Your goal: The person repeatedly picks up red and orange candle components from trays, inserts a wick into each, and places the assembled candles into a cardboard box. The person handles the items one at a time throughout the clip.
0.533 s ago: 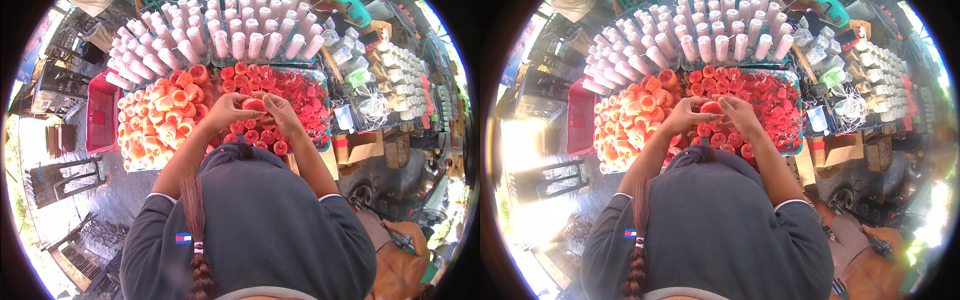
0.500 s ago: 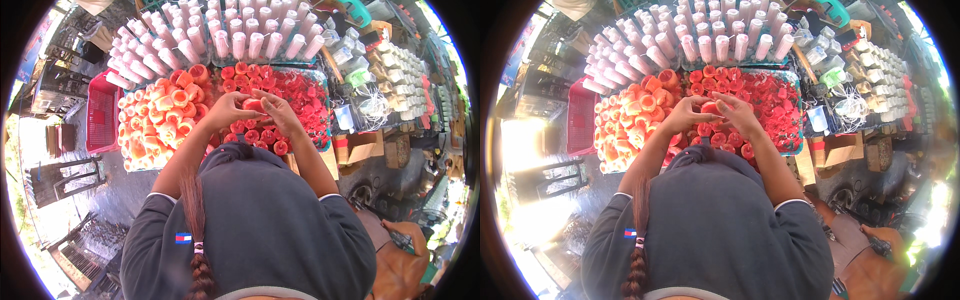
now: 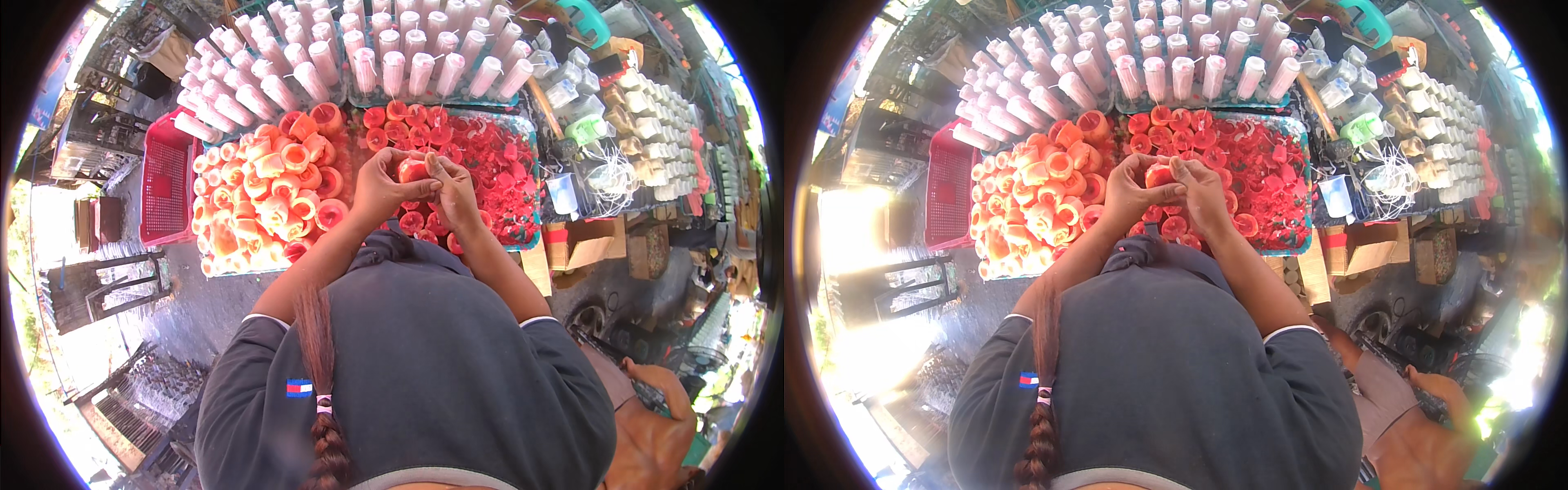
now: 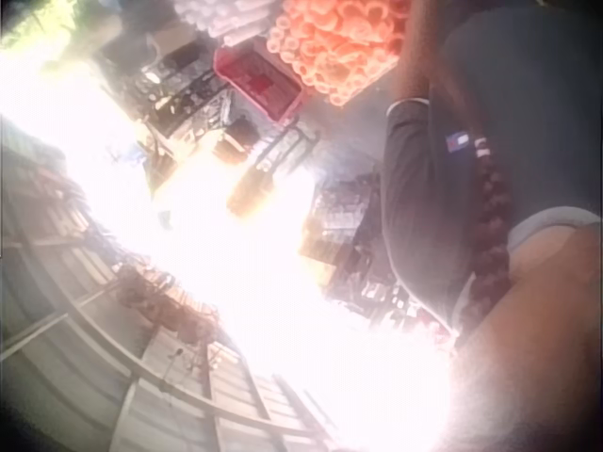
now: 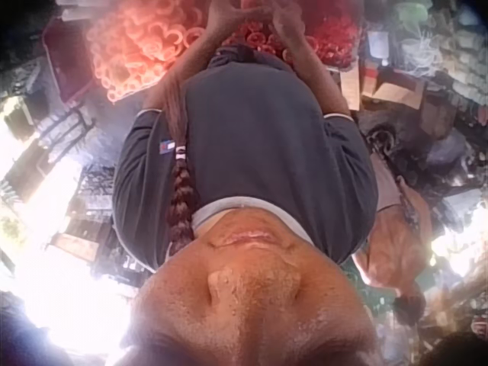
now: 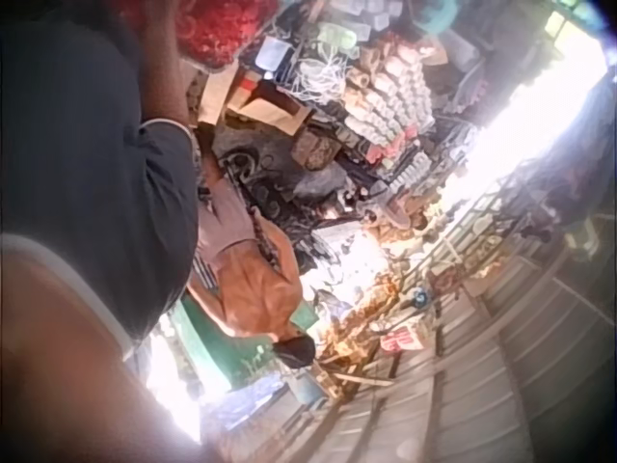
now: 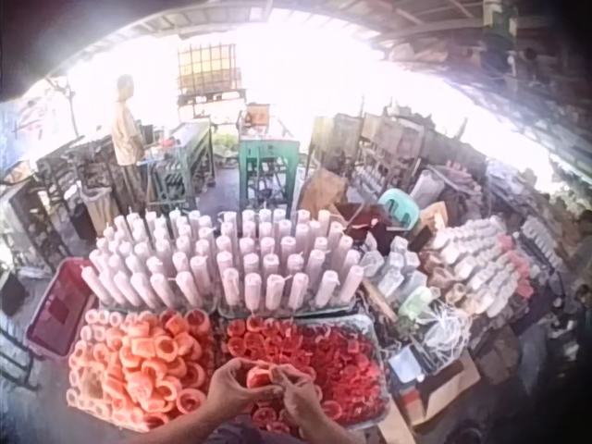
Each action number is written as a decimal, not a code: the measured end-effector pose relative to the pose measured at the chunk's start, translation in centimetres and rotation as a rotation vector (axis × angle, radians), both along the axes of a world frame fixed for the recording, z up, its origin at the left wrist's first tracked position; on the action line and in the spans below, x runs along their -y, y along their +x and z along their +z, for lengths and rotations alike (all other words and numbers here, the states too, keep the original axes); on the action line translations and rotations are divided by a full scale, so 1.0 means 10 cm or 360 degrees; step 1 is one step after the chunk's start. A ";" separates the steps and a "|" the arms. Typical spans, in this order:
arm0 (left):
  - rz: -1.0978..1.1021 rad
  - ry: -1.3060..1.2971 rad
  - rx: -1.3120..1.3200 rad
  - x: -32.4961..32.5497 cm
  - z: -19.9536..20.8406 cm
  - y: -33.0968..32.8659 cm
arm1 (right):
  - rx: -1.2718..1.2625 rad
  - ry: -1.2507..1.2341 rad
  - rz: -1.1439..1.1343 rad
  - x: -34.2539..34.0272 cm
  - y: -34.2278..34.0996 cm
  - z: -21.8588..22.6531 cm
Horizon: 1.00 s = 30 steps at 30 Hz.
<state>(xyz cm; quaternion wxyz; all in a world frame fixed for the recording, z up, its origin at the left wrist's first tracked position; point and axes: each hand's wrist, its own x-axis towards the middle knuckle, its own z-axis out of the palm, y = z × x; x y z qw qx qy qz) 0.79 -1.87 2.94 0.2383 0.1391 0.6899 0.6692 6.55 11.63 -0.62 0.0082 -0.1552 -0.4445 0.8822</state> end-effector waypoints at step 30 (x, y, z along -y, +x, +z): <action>-0.0071 -0.0020 -0.0039 -0.01 -0.60 -0.08 | 0.0183 0.0479 -0.0391 -0.07 -0.07 -0.63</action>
